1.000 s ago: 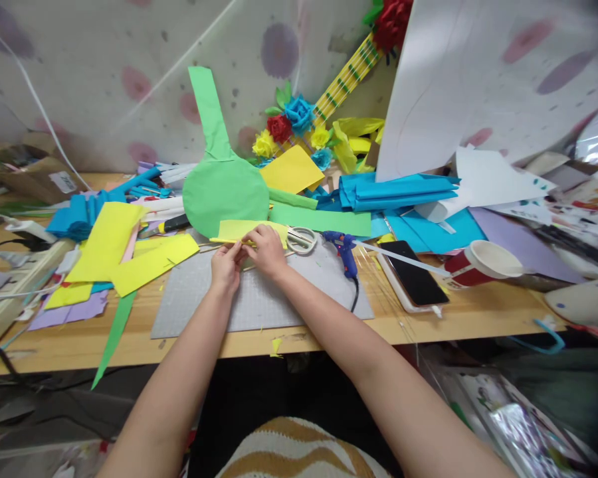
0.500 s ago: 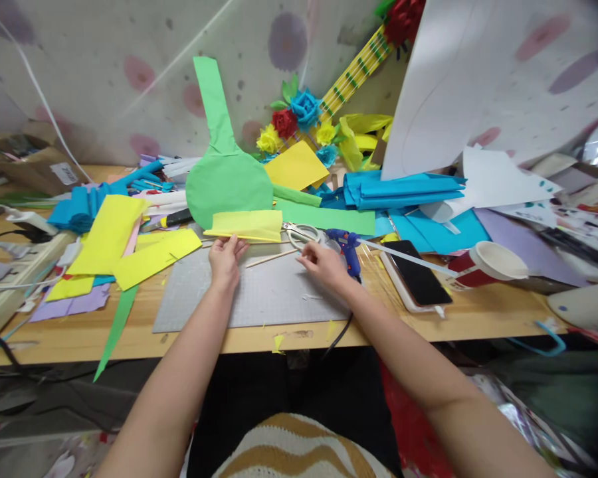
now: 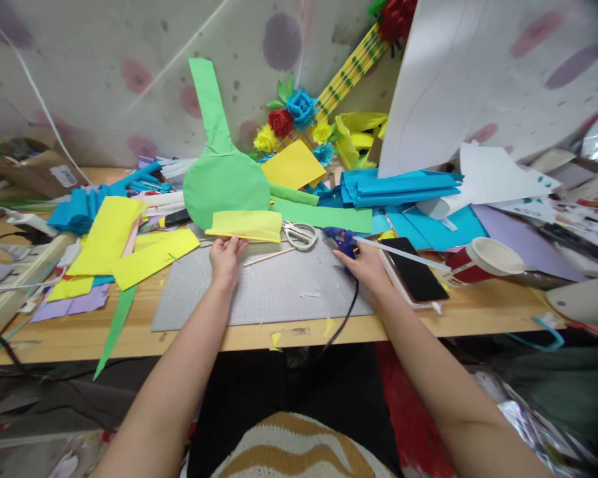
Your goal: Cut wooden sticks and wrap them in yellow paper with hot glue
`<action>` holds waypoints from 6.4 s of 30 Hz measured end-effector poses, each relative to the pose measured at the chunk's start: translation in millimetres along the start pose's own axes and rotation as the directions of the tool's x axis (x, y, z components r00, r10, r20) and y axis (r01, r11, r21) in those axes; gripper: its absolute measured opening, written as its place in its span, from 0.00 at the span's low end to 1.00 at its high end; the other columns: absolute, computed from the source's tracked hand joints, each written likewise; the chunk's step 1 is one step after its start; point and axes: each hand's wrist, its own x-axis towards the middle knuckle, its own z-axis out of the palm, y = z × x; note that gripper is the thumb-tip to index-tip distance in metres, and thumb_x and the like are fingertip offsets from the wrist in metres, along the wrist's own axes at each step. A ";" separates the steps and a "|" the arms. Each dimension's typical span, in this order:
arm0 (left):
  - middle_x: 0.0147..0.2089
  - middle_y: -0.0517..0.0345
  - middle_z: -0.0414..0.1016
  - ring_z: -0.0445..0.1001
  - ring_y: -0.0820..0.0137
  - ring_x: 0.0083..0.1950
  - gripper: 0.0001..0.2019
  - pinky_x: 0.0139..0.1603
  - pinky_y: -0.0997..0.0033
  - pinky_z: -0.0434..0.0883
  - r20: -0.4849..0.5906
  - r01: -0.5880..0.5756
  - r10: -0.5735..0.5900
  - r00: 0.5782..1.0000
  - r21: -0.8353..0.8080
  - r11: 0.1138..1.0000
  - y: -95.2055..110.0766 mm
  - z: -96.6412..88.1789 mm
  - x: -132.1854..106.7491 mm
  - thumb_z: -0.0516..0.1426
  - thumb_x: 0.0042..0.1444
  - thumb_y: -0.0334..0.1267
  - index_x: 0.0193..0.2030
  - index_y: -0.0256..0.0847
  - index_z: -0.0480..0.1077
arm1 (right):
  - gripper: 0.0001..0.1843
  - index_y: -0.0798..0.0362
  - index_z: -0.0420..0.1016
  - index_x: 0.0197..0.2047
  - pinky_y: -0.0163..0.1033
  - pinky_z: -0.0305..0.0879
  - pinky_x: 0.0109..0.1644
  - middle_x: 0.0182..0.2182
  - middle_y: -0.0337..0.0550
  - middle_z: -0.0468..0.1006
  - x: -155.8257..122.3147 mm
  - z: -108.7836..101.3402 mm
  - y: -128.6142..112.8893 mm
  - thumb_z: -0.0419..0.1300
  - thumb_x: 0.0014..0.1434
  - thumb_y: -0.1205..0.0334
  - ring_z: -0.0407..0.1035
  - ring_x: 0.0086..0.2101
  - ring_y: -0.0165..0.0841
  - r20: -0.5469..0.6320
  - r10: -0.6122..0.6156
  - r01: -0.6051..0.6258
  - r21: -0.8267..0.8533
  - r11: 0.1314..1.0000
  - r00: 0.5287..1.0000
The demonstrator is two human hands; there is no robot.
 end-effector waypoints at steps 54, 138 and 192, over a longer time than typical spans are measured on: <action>0.27 0.59 0.75 0.74 0.75 0.28 0.13 0.40 0.69 0.72 0.074 0.003 -0.006 0.997 0.041 0.999 -3.3 -3.5 -1.2 0.64 0.40 0.37 0.31 0.36 0.66 | 0.23 0.55 0.76 0.35 0.34 0.60 0.35 0.32 0.46 0.77 21.6 39.9 -115.4 0.55 0.51 0.42 0.69 0.34 0.33 0.354 -0.207 0.150 0.182 0.972 0.912; 0.24 0.63 0.74 0.73 0.77 0.24 0.18 0.33 0.75 0.71 -0.001 -0.026 0.026 1.000 -0.048 0.998 7.8 -2.8 -2.4 0.65 0.36 0.36 0.31 0.39 0.61 | 0.20 0.53 0.77 0.41 0.34 0.61 0.36 0.34 0.43 0.78 27.9 43.9 -114.0 0.56 0.53 0.48 0.70 0.35 0.35 0.351 -0.360 0.290 0.237 0.927 0.865; 0.28 0.62 0.76 0.75 0.76 0.28 0.09 0.38 0.73 0.73 -0.010 0.058 -0.060 0.998 -0.168 0.984 8.7 -1.7 2.3 0.61 0.43 0.27 0.30 0.38 0.65 | 0.25 0.55 0.65 0.33 0.43 0.58 0.42 0.33 0.51 0.70 -0.5 11.3 -7.5 0.55 0.48 0.38 0.64 0.38 0.41 -0.249 0.048 -0.095 -0.181 0.979 0.967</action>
